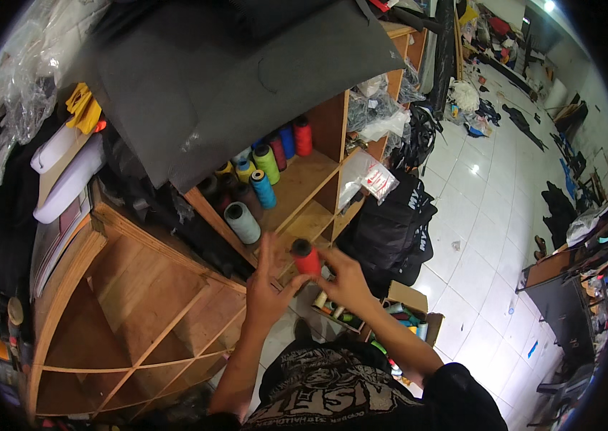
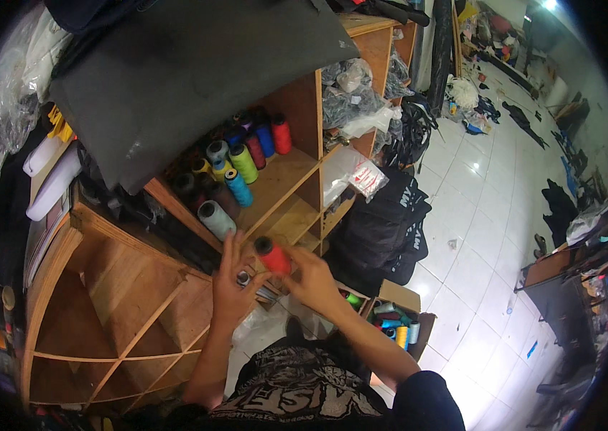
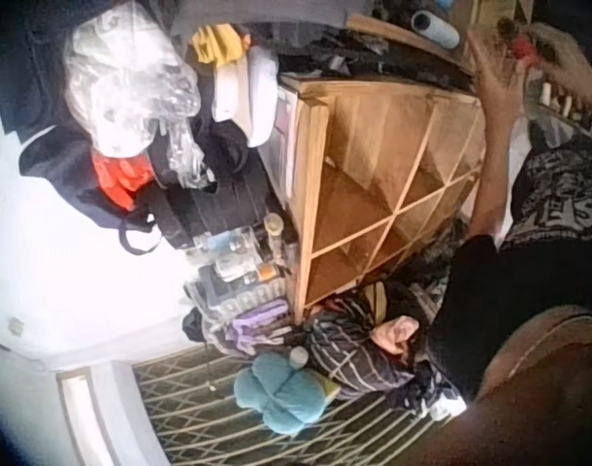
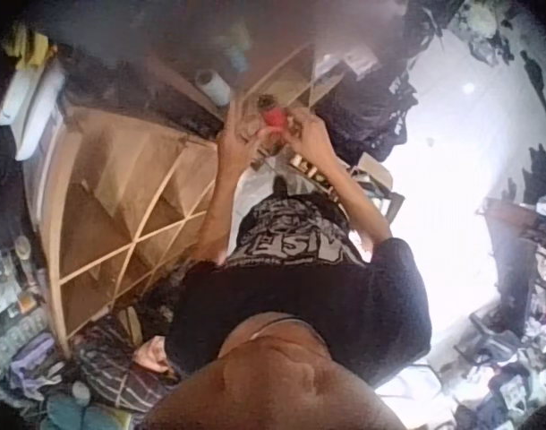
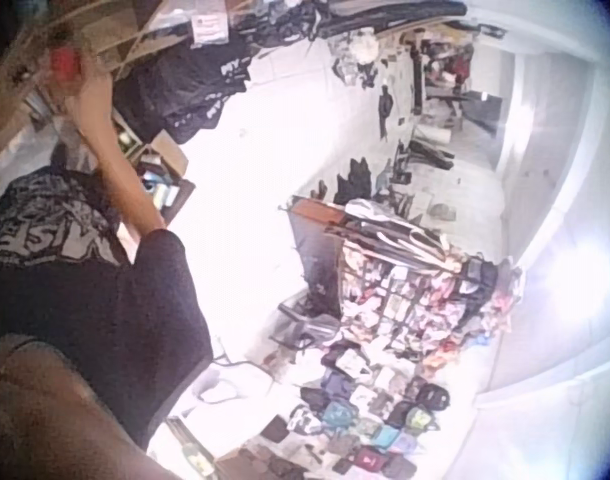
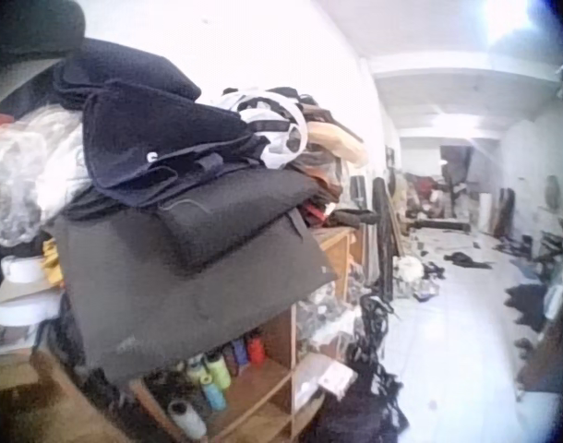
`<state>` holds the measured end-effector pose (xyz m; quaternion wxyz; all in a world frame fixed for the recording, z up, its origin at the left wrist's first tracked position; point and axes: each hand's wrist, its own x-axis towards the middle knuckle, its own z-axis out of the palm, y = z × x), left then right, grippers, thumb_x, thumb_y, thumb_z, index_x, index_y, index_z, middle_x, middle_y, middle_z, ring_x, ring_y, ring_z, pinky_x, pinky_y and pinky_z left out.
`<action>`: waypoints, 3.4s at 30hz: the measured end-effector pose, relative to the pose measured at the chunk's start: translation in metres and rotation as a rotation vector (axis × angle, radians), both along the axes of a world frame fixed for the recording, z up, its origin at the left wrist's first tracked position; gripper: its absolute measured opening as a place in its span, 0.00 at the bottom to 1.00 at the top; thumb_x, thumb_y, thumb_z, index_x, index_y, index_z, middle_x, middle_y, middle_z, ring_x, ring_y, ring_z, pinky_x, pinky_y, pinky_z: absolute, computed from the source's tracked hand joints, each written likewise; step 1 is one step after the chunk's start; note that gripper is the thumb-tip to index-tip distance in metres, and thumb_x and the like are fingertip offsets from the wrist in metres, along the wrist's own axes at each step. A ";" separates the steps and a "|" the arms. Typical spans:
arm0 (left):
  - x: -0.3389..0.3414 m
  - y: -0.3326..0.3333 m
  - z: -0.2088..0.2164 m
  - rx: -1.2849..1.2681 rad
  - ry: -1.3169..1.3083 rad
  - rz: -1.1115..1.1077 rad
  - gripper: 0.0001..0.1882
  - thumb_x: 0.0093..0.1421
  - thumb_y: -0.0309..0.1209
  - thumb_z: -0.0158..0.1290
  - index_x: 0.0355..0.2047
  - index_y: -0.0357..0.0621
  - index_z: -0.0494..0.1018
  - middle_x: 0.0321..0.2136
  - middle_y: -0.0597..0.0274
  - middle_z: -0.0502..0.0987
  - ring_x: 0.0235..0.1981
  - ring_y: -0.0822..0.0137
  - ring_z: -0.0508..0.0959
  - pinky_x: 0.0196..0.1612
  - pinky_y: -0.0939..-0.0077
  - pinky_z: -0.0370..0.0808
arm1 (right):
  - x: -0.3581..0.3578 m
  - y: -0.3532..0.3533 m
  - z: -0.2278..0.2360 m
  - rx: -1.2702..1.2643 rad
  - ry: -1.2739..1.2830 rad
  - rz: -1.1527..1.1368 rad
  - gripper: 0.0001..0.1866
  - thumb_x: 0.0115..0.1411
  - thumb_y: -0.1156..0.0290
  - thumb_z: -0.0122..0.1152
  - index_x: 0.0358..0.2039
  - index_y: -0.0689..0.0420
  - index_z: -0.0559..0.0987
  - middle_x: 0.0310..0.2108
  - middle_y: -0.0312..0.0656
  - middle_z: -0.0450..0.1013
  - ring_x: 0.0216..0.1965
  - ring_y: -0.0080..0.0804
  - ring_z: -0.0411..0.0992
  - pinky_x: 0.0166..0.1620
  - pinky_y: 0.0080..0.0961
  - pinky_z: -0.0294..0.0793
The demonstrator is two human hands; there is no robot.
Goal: The person picks up thread spools from a box on the floor and places them onto wooden shelves. The person also picks up spools from the shelves to tuck in loose thread ends before returning them to the shelf.
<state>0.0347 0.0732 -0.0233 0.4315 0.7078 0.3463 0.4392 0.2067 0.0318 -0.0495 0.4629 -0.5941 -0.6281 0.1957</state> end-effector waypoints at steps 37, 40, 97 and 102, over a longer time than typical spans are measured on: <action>0.008 -0.040 -0.129 -0.371 0.535 -0.217 0.12 0.55 0.27 0.57 0.41 0.40 0.75 0.27 0.56 0.79 0.27 0.66 0.80 0.30 0.73 0.75 | 0.131 -0.010 -0.192 -0.282 0.577 -0.593 0.13 0.56 0.69 0.56 0.41 0.60 0.78 0.29 0.45 0.78 0.30 0.32 0.77 0.37 0.26 0.73; 0.032 -0.027 -0.197 -0.399 0.652 -0.405 0.13 0.56 0.29 0.56 0.41 0.39 0.74 0.27 0.55 0.78 0.29 0.65 0.79 0.32 0.73 0.75 | 0.131 -0.080 -0.274 -0.541 0.300 -0.688 0.13 0.57 0.67 0.56 0.39 0.61 0.78 0.30 0.48 0.78 0.33 0.36 0.78 0.37 0.29 0.74; 0.101 0.018 -0.162 -0.913 -0.467 -0.396 0.28 0.52 0.25 0.56 0.54 0.42 0.61 0.39 0.54 0.72 0.34 0.62 0.78 0.36 0.68 0.79 | 0.134 -0.092 -0.147 0.011 1.104 -0.345 0.26 0.52 0.72 0.62 0.51 0.66 0.69 0.38 0.39 0.73 0.40 0.27 0.71 0.46 0.26 0.70; 0.062 0.007 -0.068 -0.819 -0.564 -0.201 0.27 0.50 0.23 0.58 0.50 0.44 0.62 0.34 0.56 0.72 0.31 0.61 0.78 0.33 0.66 0.79 | 0.114 -0.046 -0.056 0.197 1.216 0.003 0.22 0.52 0.64 0.61 0.44 0.65 0.72 0.40 0.42 0.73 0.44 0.33 0.71 0.50 0.32 0.68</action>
